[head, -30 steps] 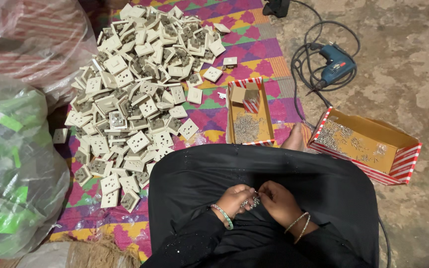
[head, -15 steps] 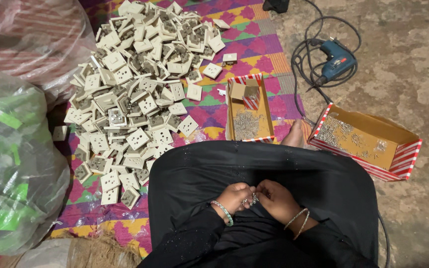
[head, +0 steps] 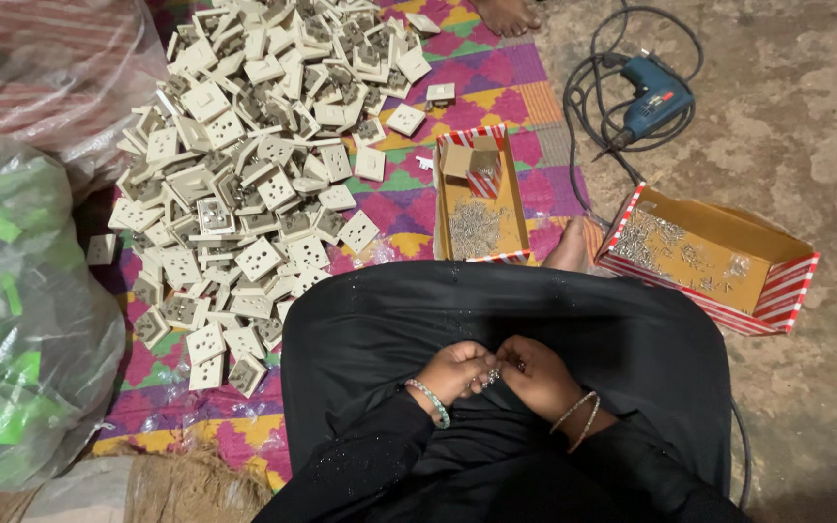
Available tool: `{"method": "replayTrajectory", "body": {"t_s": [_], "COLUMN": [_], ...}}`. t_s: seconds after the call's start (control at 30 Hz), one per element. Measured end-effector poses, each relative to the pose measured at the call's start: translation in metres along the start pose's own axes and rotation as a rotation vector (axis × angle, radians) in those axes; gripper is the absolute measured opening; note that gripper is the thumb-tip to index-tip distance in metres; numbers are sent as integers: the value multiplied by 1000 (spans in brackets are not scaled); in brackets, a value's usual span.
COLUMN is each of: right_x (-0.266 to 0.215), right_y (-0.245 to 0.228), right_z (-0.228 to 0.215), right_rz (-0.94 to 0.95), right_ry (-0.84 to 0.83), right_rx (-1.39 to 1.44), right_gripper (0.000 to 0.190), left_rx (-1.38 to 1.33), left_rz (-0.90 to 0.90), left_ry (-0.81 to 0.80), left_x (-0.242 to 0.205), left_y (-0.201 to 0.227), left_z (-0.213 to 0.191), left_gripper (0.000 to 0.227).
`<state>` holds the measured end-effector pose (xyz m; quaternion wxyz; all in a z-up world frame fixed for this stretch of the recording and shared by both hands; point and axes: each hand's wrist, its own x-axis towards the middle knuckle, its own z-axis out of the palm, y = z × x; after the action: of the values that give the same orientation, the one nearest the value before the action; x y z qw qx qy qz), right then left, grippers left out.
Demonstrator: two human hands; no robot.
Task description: The person sits on a mat and assembles small electrical components by hand. They pick up white plastic blocks and metal pins, inserting the pins into the blocks one by one. A pile of finished blocks and boxes of pins are visible nearby.
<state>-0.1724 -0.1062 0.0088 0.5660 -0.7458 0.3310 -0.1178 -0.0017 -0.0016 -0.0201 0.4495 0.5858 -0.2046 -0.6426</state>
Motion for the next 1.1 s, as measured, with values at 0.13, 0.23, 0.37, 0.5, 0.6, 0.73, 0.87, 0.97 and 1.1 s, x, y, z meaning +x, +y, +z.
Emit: {"method": "replayTrajectory", "body": {"t_s": [0.13,0.23,0.37,0.5,0.6,0.73,0.87,0.97,1.1], "right_x": [1,3,4,11,14,17,15,9,1], "right_y": [6,12,28,46,50,45,40,25,-11], "right_z": [3,4,6,8,4,-9,-4,-2,2], "right_rz": [-22,-62,-83,-50,223,304,310,127,-207], "right_ry": [18,33,21,7,-66,-52,-85,-75,-44], "right_rx": [-19,-9,1,95,473,1055,903,419,-161], "right_gripper": [9,9,8,7,7,13,14,16,18], "left_rx": [-48,-64,-18,-13,-12,-101,-157,-193,-219], "left_rz": [-47,2,6,0,-36,-29,6,35,-9], "left_ry": [43,17,26,41,20,-2,-23,-40,-68], "left_x": [1,1,2,3,-5,-8,-10,-12,-14], "left_y": [1,0,-5,-1,5,20,18,15,15], "left_z": [2,0,-1,1,2,3,4,3,4], "left_gripper": [28,21,34,36,41,42,51,55,55]}}
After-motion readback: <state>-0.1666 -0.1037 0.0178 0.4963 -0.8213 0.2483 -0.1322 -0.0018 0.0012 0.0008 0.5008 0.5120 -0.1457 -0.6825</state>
